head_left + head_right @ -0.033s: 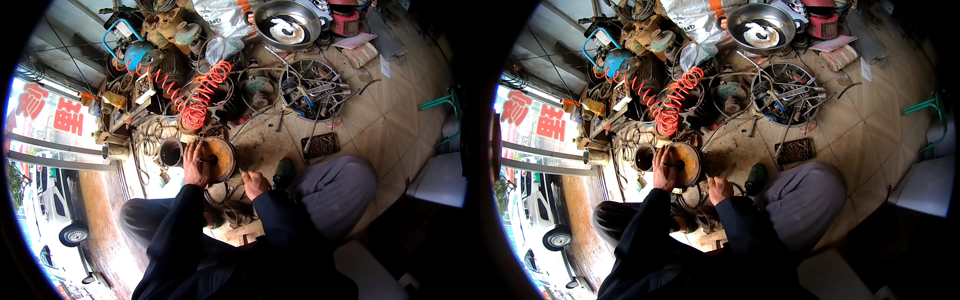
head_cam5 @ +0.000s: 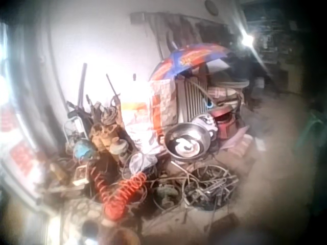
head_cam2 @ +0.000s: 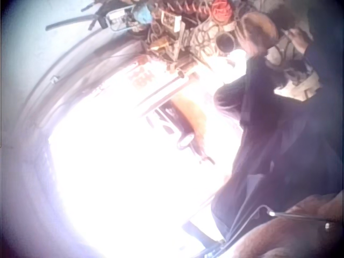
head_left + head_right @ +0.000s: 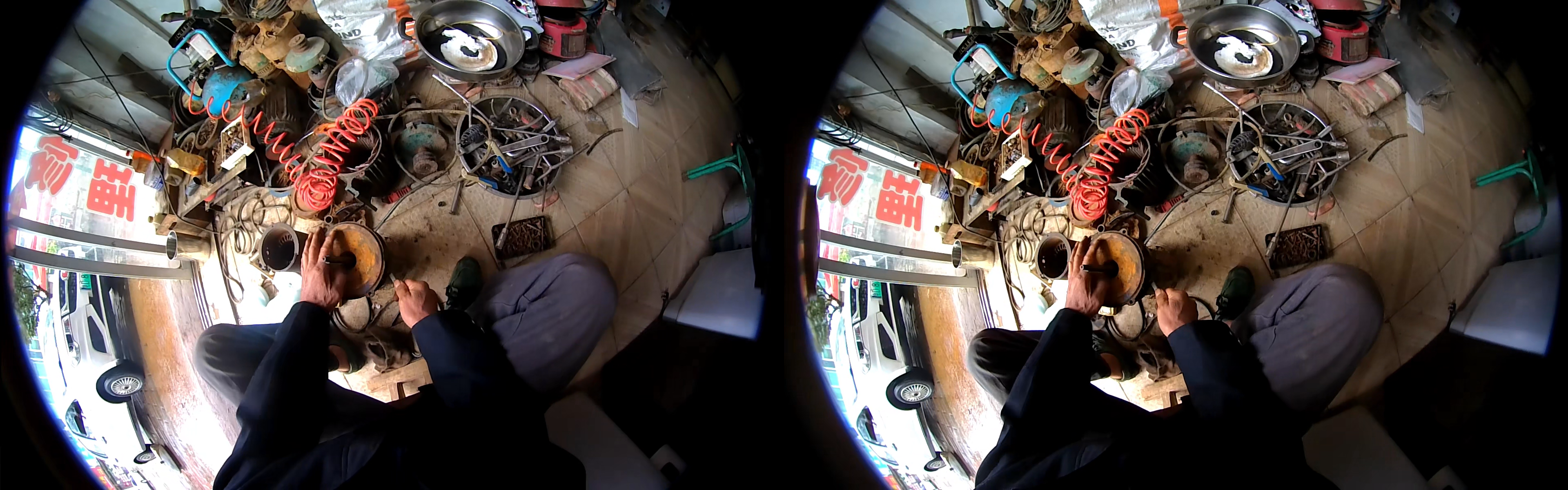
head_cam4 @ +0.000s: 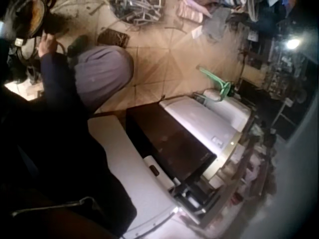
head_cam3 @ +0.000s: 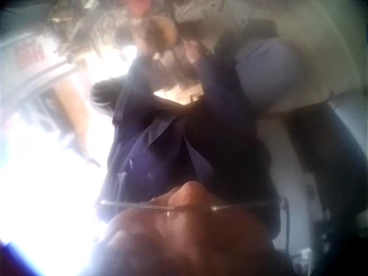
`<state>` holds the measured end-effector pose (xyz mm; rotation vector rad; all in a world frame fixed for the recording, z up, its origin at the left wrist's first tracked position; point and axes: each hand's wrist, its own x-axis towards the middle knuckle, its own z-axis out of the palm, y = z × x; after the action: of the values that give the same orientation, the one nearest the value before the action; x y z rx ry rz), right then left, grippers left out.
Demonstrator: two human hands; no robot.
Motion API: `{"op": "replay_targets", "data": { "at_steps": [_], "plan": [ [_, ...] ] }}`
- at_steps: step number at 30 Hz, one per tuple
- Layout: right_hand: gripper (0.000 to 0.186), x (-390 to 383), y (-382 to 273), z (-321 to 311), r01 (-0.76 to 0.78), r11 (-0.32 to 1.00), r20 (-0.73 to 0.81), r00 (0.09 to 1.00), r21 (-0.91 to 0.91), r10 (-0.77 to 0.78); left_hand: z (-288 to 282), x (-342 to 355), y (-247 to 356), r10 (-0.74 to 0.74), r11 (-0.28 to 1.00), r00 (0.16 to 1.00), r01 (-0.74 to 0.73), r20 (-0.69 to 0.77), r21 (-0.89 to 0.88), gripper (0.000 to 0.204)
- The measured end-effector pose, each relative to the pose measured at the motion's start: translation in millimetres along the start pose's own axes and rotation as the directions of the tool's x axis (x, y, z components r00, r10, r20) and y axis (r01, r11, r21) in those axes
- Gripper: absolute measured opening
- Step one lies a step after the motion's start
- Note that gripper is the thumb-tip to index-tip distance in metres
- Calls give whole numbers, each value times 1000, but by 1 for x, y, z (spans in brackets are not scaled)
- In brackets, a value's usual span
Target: The person sits on the floor and works on a rusty mechanical part placed on a small wooden stool. They use a metal tool to scrape and clean the surface of the part, then use a hammer to tap it. The person continues to scrape and adjust the part with the tool throughout the video.
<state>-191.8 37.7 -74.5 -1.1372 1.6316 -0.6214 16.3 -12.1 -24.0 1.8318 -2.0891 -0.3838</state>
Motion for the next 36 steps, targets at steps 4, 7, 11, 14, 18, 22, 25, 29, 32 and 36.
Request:
{"op": "replay_targets", "data": {
  "at_steps": [4,7,11,14,18,22,25,29,32,36],
  "plan": [
    [39,1,18,15,-10,994,-3,1000,109,11,-34,7,45,51,992,982,-71,183,107,108],
    [40,-7,9,24,-80,987,-63,994,138,89,-14,4,45,-55,996,998,54,19,73,116],
    [37,-10,22,38,13,986,-243,970,165,28,6,6,47,-149,982,983,159,-103,98,85],
    [39,-17,13,38,-19,963,-245,966,268,87,2,9,50,-174,980,976,185,-133,79,59],
    [39,-25,10,51,-60,915,-242,955,399,168,3,9,39,-130,987,985,140,-116,77,57],
    [38,-32,4,50,-71,925,-274,944,373,183,3,5,41,-128,989,984,136,-122,63,56],
    [38,-31,12,52,-108,906,-198,959,409,204,3,5,42,-143,987,982,151,-121,61,56],
    [39,-33,4,49,-128,912,-190,958,390,216,6,3,37,-118,989,984,129,-134,72,56],
    [40,-30,3,46,-74,939,-206,967,336,150,3,2,37,-123,985,983,138,-135,104,56],
    [42,-24,10,39,34,938,-165,986,345,25,2,1,35,-97,994,983,104,-157,41,57]
  ]
}}
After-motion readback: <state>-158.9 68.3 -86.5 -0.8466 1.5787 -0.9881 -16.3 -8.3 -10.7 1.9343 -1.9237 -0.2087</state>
